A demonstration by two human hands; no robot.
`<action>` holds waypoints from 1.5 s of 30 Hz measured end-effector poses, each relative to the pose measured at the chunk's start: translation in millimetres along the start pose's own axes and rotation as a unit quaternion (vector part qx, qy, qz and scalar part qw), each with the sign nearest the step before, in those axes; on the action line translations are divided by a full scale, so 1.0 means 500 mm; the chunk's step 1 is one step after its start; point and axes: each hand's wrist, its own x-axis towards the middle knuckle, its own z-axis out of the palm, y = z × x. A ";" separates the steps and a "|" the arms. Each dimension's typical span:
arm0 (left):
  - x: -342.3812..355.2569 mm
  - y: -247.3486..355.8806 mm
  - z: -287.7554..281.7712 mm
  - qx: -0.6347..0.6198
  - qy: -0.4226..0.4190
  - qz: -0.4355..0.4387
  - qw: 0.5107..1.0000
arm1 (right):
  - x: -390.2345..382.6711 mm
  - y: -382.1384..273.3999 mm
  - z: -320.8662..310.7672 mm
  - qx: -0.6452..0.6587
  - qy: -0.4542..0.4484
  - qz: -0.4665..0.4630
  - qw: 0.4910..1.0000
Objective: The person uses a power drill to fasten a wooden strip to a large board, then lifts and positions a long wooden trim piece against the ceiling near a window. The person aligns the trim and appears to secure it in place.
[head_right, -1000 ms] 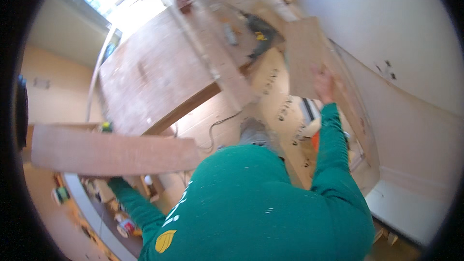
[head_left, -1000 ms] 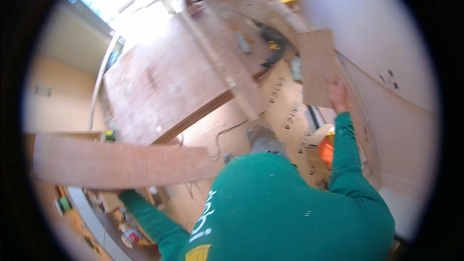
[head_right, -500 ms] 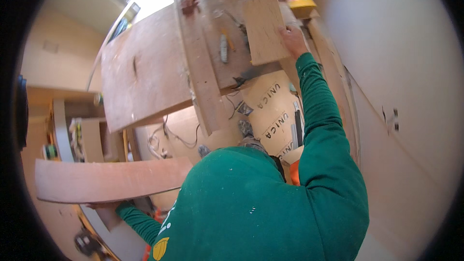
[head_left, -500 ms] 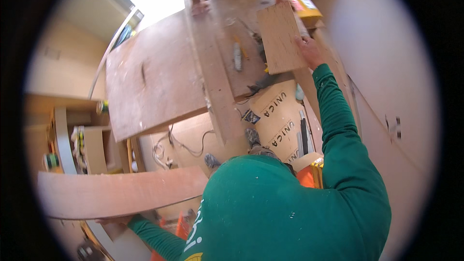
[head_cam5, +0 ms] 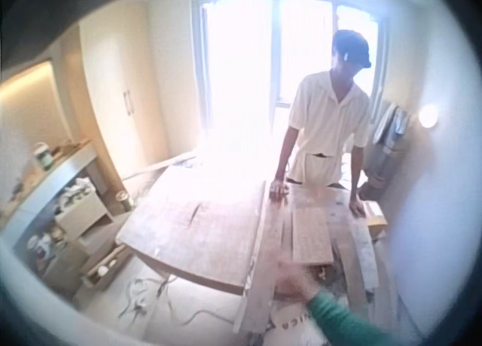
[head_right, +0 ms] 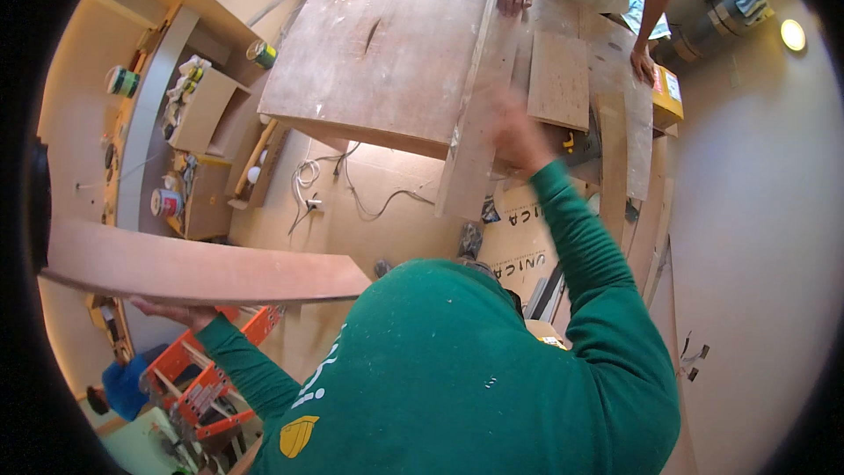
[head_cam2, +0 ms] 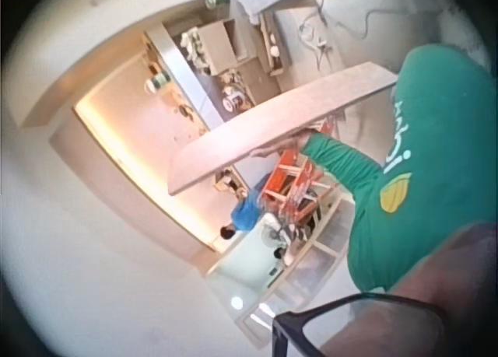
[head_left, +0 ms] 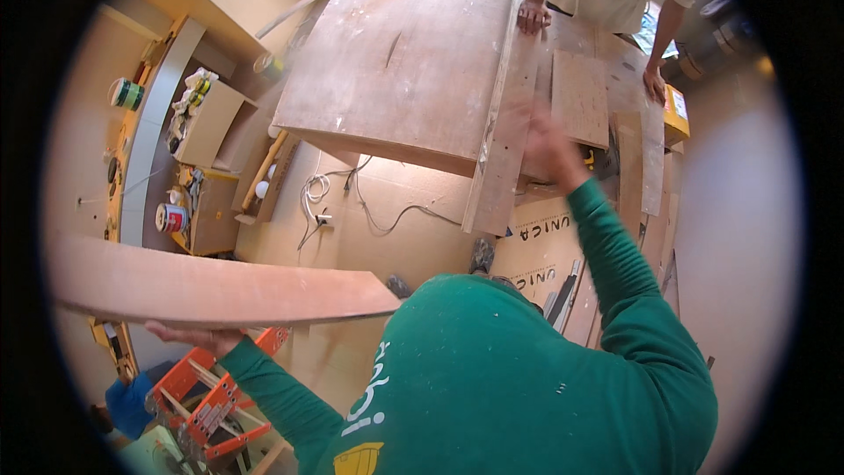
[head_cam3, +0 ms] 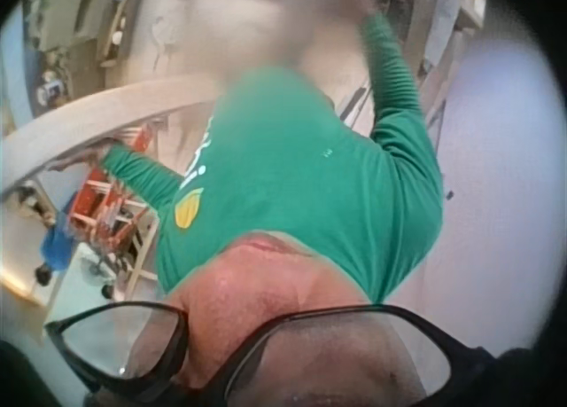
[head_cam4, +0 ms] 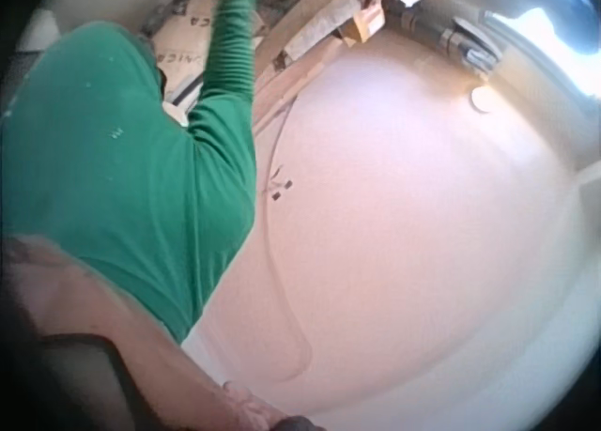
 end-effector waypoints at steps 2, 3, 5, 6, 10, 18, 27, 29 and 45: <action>0.025 -0.027 0.059 -0.024 -0.047 -0.017 0.998 | -0.074 -0.257 0.132 0.159 -0.201 -0.066 0.964; 0.038 -0.033 0.086 -0.035 -0.070 -0.024 0.997 | -0.098 -0.370 0.186 0.206 -0.253 -0.110 0.939; 0.029 -0.026 0.167 -0.101 -0.154 -0.056 0.981 | -0.133 -0.478 0.282 0.209 -0.187 -0.130 0.951; 0.026 -0.028 0.199 -0.112 -0.166 -0.045 0.979 | -0.150 -0.487 0.346 0.197 -0.138 -0.113 0.964; 0.087 -0.092 0.225 -0.101 -0.387 -0.088 0.912 | -0.149 -0.505 0.305 0.176 -0.052 0.041 0.982; 0.049 -0.301 0.038 0.113 -0.690 -0.128 0.704 | -0.209 -0.428 0.139 -0.104 0.129 0.202 0.965; 0.031 -0.641 -0.373 0.421 -0.610 -0.273 0.614 | 0.006 0.016 0.197 -0.197 0.168 0.246 0.934; 0.063 -0.624 -0.489 0.465 -0.555 -0.290 0.626 | 0.033 0.043 0.201 -0.199 0.134 0.246 0.939; 0.307 -0.771 -0.739 0.573 -0.408 -0.450 0.550 | 0.029 -0.540 0.834 -0.080 -0.158 0.060 0.982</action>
